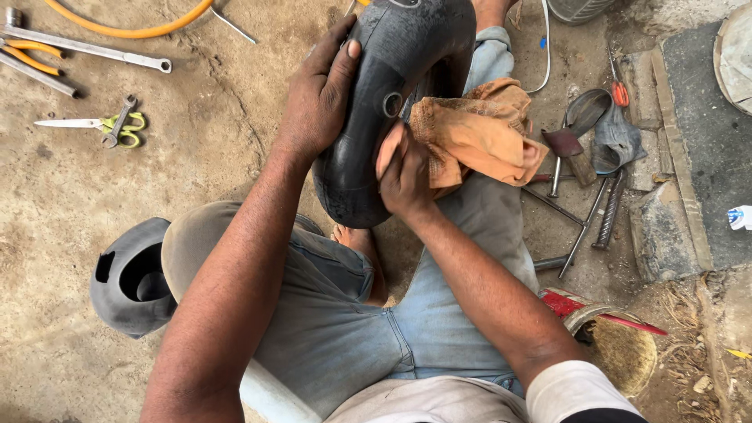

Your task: The person cleans the inside of a tire with a cloth, then uses a hammer to tap the inner rim area. They apply glue from a tube to the tire's interior and insert a blue valve core into the valve stem.

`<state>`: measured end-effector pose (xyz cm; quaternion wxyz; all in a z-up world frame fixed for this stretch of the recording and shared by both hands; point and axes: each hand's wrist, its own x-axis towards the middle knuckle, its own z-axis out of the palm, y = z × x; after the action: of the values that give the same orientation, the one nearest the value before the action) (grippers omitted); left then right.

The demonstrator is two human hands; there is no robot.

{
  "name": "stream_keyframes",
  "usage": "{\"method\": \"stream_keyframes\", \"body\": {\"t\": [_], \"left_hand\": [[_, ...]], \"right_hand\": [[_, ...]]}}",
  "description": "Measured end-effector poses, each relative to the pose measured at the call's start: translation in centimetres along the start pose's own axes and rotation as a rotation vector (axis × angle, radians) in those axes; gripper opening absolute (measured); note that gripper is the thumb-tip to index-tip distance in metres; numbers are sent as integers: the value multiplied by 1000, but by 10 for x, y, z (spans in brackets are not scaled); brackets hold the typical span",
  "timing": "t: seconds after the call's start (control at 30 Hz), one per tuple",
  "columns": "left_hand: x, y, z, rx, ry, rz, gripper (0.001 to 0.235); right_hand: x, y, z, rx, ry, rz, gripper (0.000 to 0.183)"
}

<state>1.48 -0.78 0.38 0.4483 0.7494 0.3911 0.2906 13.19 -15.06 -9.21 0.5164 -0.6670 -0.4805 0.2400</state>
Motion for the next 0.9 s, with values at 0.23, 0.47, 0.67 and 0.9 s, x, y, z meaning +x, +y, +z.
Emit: {"method": "stream_keyframes", "body": {"t": [0.23, 0.47, 0.67, 0.9], "left_hand": [[5, 7, 6, -13, 28, 41, 57], [1, 0, 10, 3, 47, 108, 54], [2, 8, 9, -13, 54, 67, 54], [-2, 4, 5, -183, -33, -71, 59]], "right_hand": [[46, -8, 3, 238, 244, -85, 59], [50, 19, 1, 699, 183, 186, 57], [67, -46, -11, 434, 389, 91, 39], [-9, -93, -24, -146, 135, -433, 36]]}}
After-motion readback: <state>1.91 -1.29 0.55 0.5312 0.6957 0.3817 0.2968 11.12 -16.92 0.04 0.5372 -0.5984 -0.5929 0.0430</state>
